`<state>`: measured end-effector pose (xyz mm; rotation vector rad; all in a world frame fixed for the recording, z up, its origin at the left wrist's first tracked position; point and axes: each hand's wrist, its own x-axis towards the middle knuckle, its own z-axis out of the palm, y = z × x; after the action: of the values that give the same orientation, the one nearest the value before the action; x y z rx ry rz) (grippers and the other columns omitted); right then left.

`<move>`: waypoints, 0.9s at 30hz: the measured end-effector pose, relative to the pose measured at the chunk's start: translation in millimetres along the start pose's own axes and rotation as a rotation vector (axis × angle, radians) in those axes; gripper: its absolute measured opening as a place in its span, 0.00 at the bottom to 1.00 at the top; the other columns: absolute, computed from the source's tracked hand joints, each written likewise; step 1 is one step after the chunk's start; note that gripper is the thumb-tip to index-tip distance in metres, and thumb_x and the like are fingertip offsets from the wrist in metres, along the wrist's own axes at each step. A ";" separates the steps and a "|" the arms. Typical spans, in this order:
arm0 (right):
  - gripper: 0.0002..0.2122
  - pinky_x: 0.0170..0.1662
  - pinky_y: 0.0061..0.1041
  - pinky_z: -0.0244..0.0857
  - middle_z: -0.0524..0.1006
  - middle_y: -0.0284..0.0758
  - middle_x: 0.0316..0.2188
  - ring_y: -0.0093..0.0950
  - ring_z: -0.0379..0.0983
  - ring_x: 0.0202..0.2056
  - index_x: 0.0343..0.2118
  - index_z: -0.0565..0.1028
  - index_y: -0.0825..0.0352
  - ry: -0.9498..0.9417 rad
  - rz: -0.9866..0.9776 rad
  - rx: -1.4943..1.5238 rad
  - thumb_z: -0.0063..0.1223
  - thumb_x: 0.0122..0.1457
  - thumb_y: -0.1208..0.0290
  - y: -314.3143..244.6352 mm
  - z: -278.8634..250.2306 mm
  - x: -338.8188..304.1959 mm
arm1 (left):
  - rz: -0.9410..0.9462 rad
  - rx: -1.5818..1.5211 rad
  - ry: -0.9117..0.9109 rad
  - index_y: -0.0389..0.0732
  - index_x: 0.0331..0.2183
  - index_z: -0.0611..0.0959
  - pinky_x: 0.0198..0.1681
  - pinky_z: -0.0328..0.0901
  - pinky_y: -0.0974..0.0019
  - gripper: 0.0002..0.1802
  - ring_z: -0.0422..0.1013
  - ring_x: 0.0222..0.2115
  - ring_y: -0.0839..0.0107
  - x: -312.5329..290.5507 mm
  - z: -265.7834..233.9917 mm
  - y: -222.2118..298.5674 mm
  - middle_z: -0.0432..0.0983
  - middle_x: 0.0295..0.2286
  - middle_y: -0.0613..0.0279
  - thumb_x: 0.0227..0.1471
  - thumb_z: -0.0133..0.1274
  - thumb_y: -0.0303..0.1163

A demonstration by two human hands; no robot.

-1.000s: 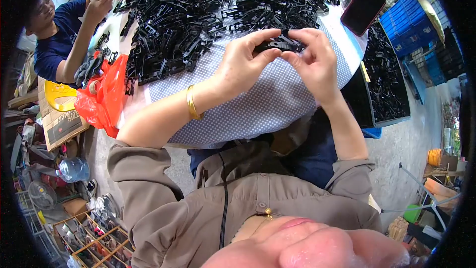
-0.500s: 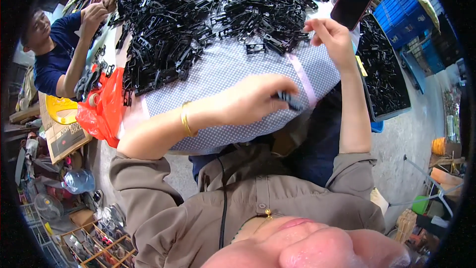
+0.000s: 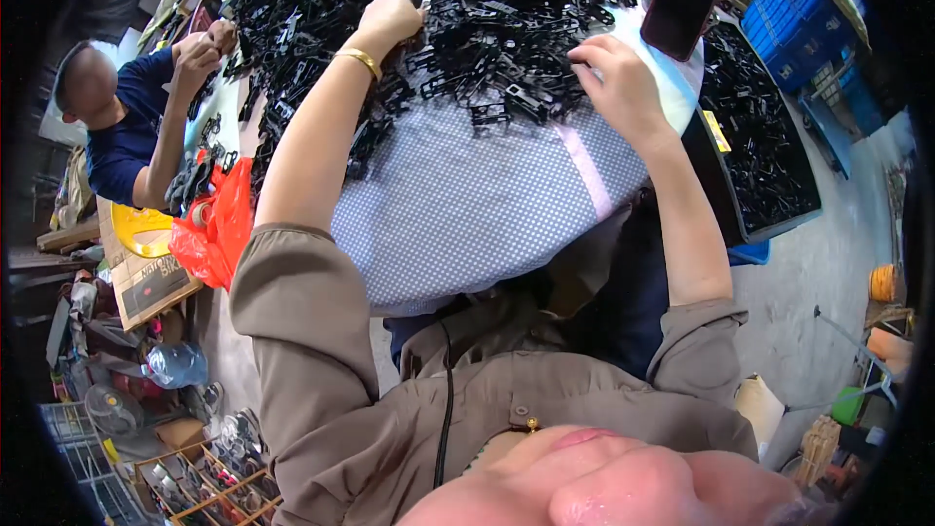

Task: Assembling small black plastic components at a workstation in a factory setting.

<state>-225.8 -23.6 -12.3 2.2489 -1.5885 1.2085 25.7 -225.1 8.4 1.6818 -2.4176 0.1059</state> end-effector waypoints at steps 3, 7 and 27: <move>0.05 0.36 0.26 0.65 0.74 0.37 0.28 0.34 0.71 0.31 0.27 0.75 0.68 0.035 0.024 -0.042 0.54 0.47 0.73 7.3 0.8 -2.7 | 0.109 -0.111 -0.086 0.34 0.31 0.79 0.40 0.65 0.61 0.17 0.71 0.35 0.56 9.9 -0.2 7.6 0.74 0.32 0.47 0.40 0.53 0.37; 0.07 0.34 0.25 0.65 0.74 0.37 0.27 0.32 0.71 0.30 0.24 0.75 0.69 -0.077 0.129 -0.100 0.57 0.45 0.71 8.0 -8.6 1.3 | 0.183 -0.112 -0.128 0.37 0.33 0.79 0.39 0.66 0.62 0.16 0.72 0.33 0.57 -5.3 -5.8 17.1 0.75 0.32 0.49 0.39 0.51 0.33; 0.08 0.35 0.17 0.66 0.73 0.33 0.29 0.22 0.71 0.33 0.33 0.73 0.71 -0.048 0.155 0.831 0.54 0.48 0.82 -81.9 -25.8 -13.8 | -0.038 -1.924 -0.741 0.33 0.48 0.67 0.43 0.69 0.63 0.19 0.71 0.39 0.56 -182.8 -45.5 84.7 0.70 0.39 0.45 0.51 0.42 0.21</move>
<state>-172.3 35.7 22.2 2.6204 -1.4578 2.1901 13.4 -19.2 20.9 0.6473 -1.2754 -2.2060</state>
